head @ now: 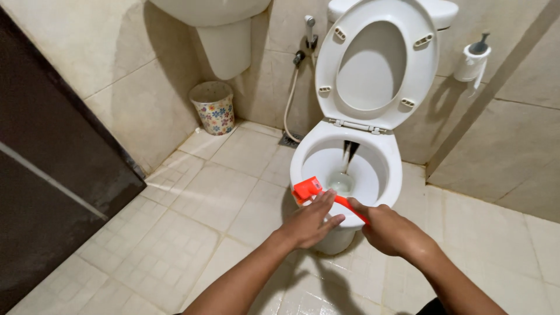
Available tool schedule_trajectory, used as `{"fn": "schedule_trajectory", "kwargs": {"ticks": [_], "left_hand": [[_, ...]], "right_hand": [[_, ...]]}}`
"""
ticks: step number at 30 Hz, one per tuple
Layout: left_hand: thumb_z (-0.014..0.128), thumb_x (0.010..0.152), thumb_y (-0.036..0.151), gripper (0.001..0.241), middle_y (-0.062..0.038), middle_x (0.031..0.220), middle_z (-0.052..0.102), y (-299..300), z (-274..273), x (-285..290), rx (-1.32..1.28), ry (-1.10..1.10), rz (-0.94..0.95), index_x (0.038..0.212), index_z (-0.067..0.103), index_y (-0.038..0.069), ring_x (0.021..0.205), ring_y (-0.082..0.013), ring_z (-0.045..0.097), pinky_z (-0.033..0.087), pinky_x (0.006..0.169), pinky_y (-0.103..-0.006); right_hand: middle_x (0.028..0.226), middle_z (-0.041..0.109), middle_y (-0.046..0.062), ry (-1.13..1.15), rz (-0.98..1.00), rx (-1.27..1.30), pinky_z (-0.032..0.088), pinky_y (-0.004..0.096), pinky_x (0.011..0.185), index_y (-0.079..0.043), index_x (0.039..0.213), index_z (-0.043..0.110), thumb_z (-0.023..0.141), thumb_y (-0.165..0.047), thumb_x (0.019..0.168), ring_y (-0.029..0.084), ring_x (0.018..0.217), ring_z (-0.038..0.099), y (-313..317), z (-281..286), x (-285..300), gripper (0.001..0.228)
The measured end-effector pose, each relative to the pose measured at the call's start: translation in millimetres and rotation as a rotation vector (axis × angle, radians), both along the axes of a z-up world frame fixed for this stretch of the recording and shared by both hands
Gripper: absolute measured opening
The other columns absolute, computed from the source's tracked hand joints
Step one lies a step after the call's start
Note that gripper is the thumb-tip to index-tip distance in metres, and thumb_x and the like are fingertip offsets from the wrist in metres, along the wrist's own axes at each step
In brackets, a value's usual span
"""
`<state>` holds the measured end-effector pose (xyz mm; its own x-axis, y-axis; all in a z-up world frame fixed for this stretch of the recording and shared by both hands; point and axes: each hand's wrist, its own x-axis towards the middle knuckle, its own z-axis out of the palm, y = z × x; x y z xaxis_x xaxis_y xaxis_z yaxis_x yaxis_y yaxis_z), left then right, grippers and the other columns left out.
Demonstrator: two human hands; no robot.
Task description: The person uses an orange toilet brush to scrub the inside of a white toilet bowl. They scrub the rim and the interior surfaces thoroughly. After cleaning, the person places the brush on the floor and closes the toilet seat.
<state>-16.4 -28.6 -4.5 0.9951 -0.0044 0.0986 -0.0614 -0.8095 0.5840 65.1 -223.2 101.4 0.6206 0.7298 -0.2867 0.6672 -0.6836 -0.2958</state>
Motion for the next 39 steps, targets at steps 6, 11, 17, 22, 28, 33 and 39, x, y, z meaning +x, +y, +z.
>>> {"fn": "schedule_trajectory", "kwargs": {"ticks": [6,11,17,22,28,33,39], "left_hand": [[0.033,0.103,0.061,0.084,-0.018,0.169,0.023,-2.1,6.3,-1.4,-0.039,-0.008,0.052,0.16,0.024,0.0,0.157,-0.0306,0.02,0.023,0.124,-0.0421],[0.034,0.103,0.06,0.083,-0.017,0.168,0.025,21.4,-0.9,13.3,-0.028,-0.043,0.052,0.159,0.027,0.0,0.157,-0.0308,0.021,0.024,0.124,-0.0421],[0.036,0.104,0.059,0.079,-0.016,0.167,0.029,48.2,-4.4,31.0,-0.081,-0.021,0.079,0.159,0.03,0.002,0.157,-0.0329,0.021,0.024,0.124,-0.043],[0.039,0.105,0.055,0.075,-0.017,0.166,0.031,67.6,3.9,44.2,-0.112,-0.032,0.049,0.158,0.031,0.002,0.156,-0.0361,0.019,0.025,0.123,-0.0448],[0.04,0.106,0.052,0.073,-0.017,0.164,0.037,93.1,-12.1,66.7,-0.035,-0.133,0.046,0.159,0.033,0.002,0.153,-0.0371,0.03,0.033,0.12,-0.0463],[0.042,0.105,0.052,0.072,-0.017,0.164,0.037,107.6,-10.3,82.8,-0.034,-0.182,0.039,0.157,0.034,0.003,0.152,-0.0386,0.031,0.036,0.116,-0.0484],[0.039,0.106,0.05,0.066,-0.015,0.16,0.045,119.7,-8.4,101.3,-0.098,-0.183,-0.028,0.154,0.043,0.005,0.152,-0.0388,0.031,0.036,0.116,-0.0486]], "right_hand": [[0.105,0.072,0.02,-0.045,-0.074,-0.039,0.057,0.053,0.082,-0.032,0.157,0.035,0.055,-0.001,0.089,0.039,0.096,0.072,11.0,-5.6,-5.9,0.077],[0.103,0.074,0.024,-0.055,-0.076,0.024,0.056,0.052,0.086,-0.031,0.158,0.032,0.056,-0.006,0.09,0.04,0.096,0.071,30.8,-18.7,4.5,0.076],[0.095,0.07,0.024,-0.079,-0.105,0.086,0.056,0.055,0.081,-0.029,0.157,0.032,0.056,-0.005,0.089,0.041,0.09,0.069,58.9,-45.8,16.4,0.075],[0.09,0.072,0.024,-0.036,-0.184,0.09,0.056,0.055,0.079,-0.027,0.158,0.033,0.054,-0.005,0.09,0.043,0.085,0.071,82.6,-36.2,16.1,0.075],[0.089,0.071,0.026,-0.045,-0.235,0.081,0.056,0.057,0.076,-0.024,0.158,0.034,0.053,-0.003,0.088,0.045,0.083,0.071,107.9,-35.2,22.4,0.075],[0.088,0.071,0.025,-0.047,-0.271,0.116,0.056,0.057,0.075,-0.024,0.157,0.034,0.053,-0.002,0.088,0.045,0.081,0.071,123.7,-31.5,30.6,0.075],[0.09,0.07,0.026,-0.056,-0.32,0.088,0.056,0.054,0.077,-0.031,0.158,0.035,0.055,-0.004,0.089,0.043,0.083,0.071,123.4,-34.2,46.1,0.077]]}}
